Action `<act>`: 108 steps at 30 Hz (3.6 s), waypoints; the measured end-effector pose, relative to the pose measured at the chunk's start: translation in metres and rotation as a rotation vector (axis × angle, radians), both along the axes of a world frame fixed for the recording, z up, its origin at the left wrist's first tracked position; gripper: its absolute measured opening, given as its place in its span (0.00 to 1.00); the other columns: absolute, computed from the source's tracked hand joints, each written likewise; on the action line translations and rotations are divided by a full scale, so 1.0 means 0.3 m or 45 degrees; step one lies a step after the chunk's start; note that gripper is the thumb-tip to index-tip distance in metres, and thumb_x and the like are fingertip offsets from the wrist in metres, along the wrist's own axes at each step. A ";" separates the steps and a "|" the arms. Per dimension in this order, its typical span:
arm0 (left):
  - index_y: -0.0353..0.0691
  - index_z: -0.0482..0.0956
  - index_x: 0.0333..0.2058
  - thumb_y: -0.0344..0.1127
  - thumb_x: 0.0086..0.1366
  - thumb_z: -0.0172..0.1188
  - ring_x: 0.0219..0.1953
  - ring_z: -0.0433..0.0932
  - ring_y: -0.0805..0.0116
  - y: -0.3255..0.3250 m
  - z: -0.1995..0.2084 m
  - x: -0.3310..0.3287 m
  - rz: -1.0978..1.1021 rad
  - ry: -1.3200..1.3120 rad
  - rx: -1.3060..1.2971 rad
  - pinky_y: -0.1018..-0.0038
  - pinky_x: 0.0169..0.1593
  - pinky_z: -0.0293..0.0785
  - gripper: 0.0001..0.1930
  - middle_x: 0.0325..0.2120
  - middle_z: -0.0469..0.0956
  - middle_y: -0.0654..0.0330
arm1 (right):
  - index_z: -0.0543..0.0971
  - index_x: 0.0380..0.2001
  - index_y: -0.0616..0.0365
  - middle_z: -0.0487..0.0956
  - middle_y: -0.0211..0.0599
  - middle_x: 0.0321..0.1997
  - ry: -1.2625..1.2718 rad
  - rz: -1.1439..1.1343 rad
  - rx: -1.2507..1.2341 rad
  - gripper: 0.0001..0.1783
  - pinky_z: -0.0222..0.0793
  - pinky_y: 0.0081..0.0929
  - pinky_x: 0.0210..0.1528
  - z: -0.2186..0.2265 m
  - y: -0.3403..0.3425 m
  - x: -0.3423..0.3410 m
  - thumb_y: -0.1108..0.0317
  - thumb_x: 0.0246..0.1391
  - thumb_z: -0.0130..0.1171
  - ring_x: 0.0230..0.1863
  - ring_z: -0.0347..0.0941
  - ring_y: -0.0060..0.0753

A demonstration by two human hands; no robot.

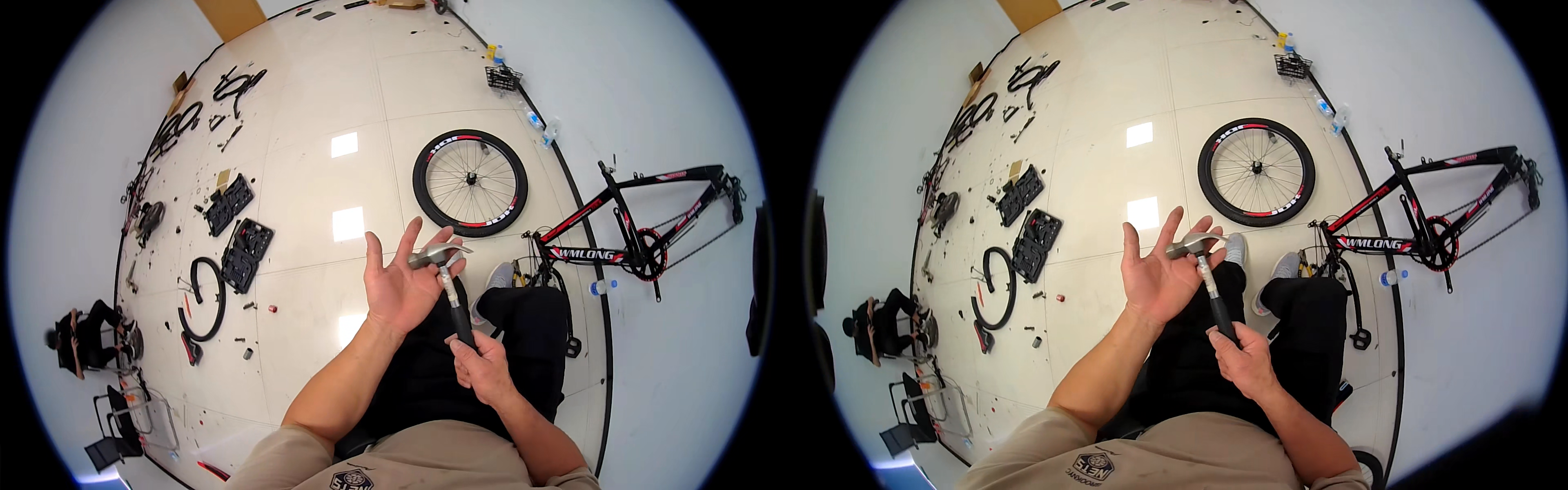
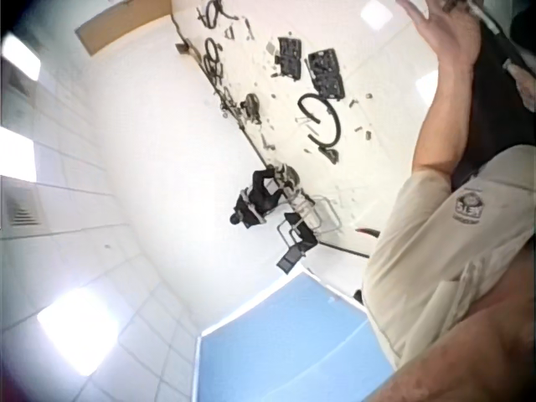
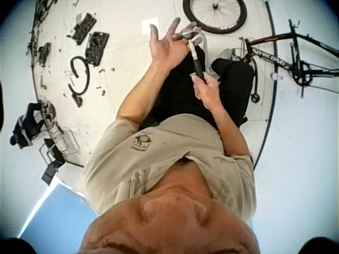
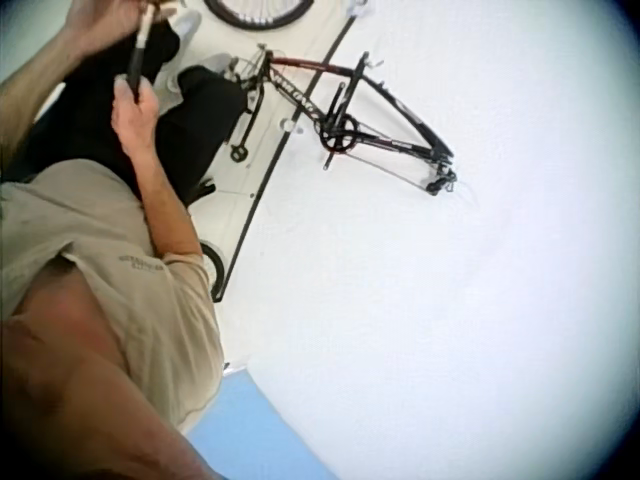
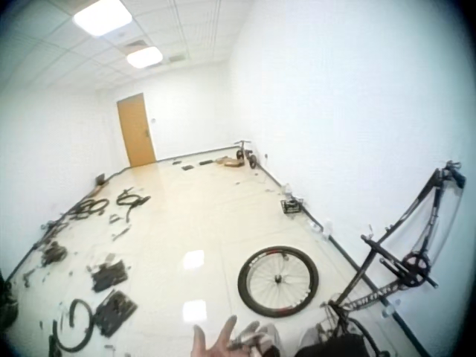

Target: The person assembles a bicycle by attaching the front fork to the frame and routing the chain through the rear derailleur. They use pliers and a screwdriver to secure components and adjust the chain tension.

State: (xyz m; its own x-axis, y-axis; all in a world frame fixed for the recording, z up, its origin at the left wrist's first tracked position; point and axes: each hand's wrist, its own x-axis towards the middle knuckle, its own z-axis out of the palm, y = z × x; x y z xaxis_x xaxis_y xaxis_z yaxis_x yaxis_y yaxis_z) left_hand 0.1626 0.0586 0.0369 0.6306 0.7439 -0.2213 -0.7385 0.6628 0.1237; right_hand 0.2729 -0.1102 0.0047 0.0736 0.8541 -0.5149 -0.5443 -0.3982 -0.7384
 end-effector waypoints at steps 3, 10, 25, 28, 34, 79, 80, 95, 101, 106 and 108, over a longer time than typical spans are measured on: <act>0.46 0.56 0.66 0.73 0.65 0.41 0.64 0.61 0.41 0.009 -0.014 -0.004 -0.009 -0.058 0.089 0.42 0.66 0.58 0.43 0.65 0.56 0.40 | 0.76 0.43 0.63 0.67 0.24 0.19 0.082 -0.018 0.009 0.11 0.55 0.17 0.17 -0.009 0.019 0.001 0.67 0.63 0.58 0.15 0.59 0.14; 0.45 0.51 0.70 0.47 0.72 0.48 0.68 0.57 0.53 -0.001 -0.071 0.015 0.028 0.329 0.675 0.52 0.68 0.55 0.33 0.69 0.53 0.47 | 0.76 0.45 0.65 0.67 0.27 0.17 0.144 -0.117 0.079 0.15 0.56 0.20 0.18 -0.025 0.013 0.019 0.63 0.66 0.53 0.14 0.59 0.17; 0.40 0.51 0.70 0.21 0.67 0.53 0.59 0.71 0.67 -0.060 -0.088 0.034 0.168 1.150 1.413 0.73 0.60 0.66 0.35 0.58 0.72 0.50 | 0.74 0.47 0.69 0.61 0.25 0.12 0.771 0.030 0.053 0.23 0.50 0.20 0.17 -0.067 -0.047 0.072 0.56 0.70 0.44 0.12 0.53 0.19; 0.38 0.49 0.70 0.22 0.67 0.54 0.59 0.70 0.68 -0.070 -0.077 0.036 0.152 1.067 1.375 0.73 0.61 0.65 0.36 0.59 0.71 0.48 | 0.75 0.46 0.69 0.62 0.26 0.12 0.685 0.018 0.069 0.22 0.50 0.19 0.17 -0.066 -0.054 0.075 0.56 0.69 0.46 0.12 0.53 0.18; 0.33 0.47 0.70 0.25 0.67 0.54 0.61 0.68 0.64 -0.086 -0.083 0.031 0.254 0.974 1.536 0.69 0.64 0.60 0.36 0.60 0.69 0.44 | 0.76 0.45 0.68 0.65 0.27 0.15 0.429 0.000 0.194 0.19 0.54 0.20 0.18 -0.077 -0.063 0.072 0.60 0.68 0.49 0.14 0.58 0.18; 0.29 0.68 0.60 0.24 0.67 0.56 0.54 0.77 0.60 -0.066 -0.106 0.032 0.305 1.191 1.264 0.66 0.61 0.66 0.23 0.43 0.82 0.51 | 0.80 0.41 0.64 0.65 0.23 0.16 0.173 -0.018 0.035 0.18 0.47 0.15 0.15 -0.113 -0.053 0.057 0.57 0.65 0.55 0.15 0.56 0.12; 0.29 0.68 0.60 0.24 0.67 0.56 0.54 0.76 0.60 -0.067 -0.101 0.036 0.304 1.206 1.262 0.65 0.62 0.66 0.23 0.43 0.82 0.51 | 0.80 0.40 0.64 0.65 0.23 0.17 0.174 -0.017 0.042 0.18 0.46 0.15 0.15 -0.114 -0.055 0.056 0.57 0.65 0.56 0.14 0.56 0.12; 0.32 0.65 0.63 0.33 0.71 0.53 0.48 0.79 0.63 -0.071 -0.085 0.053 0.276 1.255 1.242 0.68 0.55 0.72 0.24 0.43 0.81 0.49 | 0.80 0.35 0.60 0.66 0.20 0.18 -0.009 -0.368 0.048 0.11 0.50 0.14 0.16 -0.050 -0.125 0.163 0.62 0.62 0.60 0.16 0.57 0.10; 0.30 0.71 0.57 0.29 0.69 0.56 0.41 0.80 0.66 -0.059 -0.102 0.045 0.054 1.202 1.214 0.71 0.50 0.75 0.19 0.39 0.82 0.50 | 0.76 0.38 0.62 0.70 0.26 0.20 -0.383 -0.988 0.137 0.09 0.56 0.19 0.18 0.015 -0.268 0.401 0.66 0.62 0.58 0.16 0.61 0.15; 0.28 0.72 0.55 0.31 0.68 0.58 0.38 0.81 0.67 -0.058 -0.116 0.060 -0.174 1.207 1.218 0.73 0.46 0.76 0.19 0.37 0.83 0.50 | 0.70 0.32 0.56 0.65 0.25 0.19 0.061 -1.328 -0.146 0.07 0.54 0.23 0.17 -0.143 -0.443 0.598 0.67 0.60 0.57 0.14 0.56 0.17; 0.28 0.73 0.55 0.32 0.67 0.59 0.36 0.81 0.68 -0.053 -0.127 0.079 -0.276 1.219 1.187 0.74 0.43 0.76 0.20 0.37 0.83 0.51 | 0.68 0.28 0.54 0.65 0.26 0.19 0.368 -1.454 -0.252 0.06 0.55 0.23 0.18 -0.436 -0.603 0.675 0.70 0.58 0.53 0.14 0.57 0.18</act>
